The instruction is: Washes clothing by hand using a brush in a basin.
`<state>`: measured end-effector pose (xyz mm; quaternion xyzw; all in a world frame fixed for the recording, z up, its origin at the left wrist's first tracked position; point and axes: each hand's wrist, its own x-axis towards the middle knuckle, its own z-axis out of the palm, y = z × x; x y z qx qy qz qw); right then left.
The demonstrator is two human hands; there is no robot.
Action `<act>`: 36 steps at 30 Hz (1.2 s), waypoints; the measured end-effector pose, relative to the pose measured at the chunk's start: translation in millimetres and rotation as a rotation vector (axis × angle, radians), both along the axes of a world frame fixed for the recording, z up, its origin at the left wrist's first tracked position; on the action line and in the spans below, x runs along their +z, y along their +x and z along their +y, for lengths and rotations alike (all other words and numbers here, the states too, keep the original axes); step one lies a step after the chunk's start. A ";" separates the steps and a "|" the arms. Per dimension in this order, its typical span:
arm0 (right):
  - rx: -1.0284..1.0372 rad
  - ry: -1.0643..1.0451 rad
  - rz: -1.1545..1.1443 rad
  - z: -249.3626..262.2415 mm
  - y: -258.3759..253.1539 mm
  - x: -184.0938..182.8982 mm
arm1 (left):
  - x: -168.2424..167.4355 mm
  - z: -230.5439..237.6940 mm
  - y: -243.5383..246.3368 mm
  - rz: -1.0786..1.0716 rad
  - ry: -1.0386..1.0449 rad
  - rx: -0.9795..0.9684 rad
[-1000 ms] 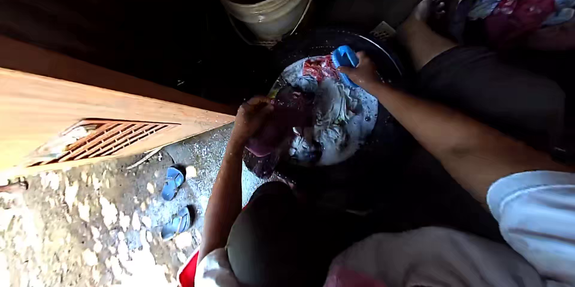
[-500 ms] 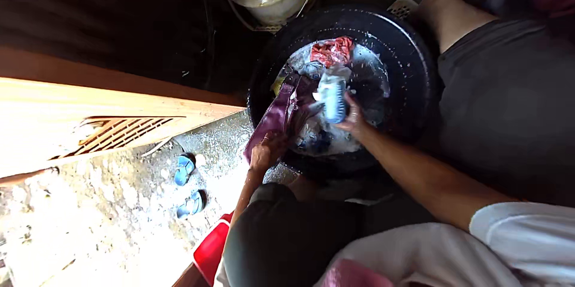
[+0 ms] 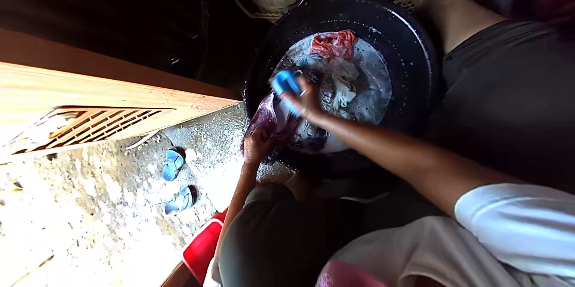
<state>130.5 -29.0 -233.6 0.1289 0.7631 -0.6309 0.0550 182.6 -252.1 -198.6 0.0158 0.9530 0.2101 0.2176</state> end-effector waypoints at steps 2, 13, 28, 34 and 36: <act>0.180 -0.161 -0.015 -53.8 57.0 19.9 | 1.9 -2.5 8.8 0.000 -0.013 0.049; 0.082 0.244 -0.279 174.5 -68.9 -47.6 | 18.5 -4.9 -11.7 -0.103 0.186 0.011; 0.456 0.549 -0.329 154.1 -17.4 -1.1 | 72.6 21.5 -45.6 -0.036 0.266 -0.130; 0.825 0.437 0.311 82.5 -38.8 151.0 | 169.0 85.9 -73.0 0.251 0.469 -0.418; 0.822 0.544 0.369 73.3 -45.9 183.4 | 187.7 92.9 -74.7 0.361 0.588 -0.391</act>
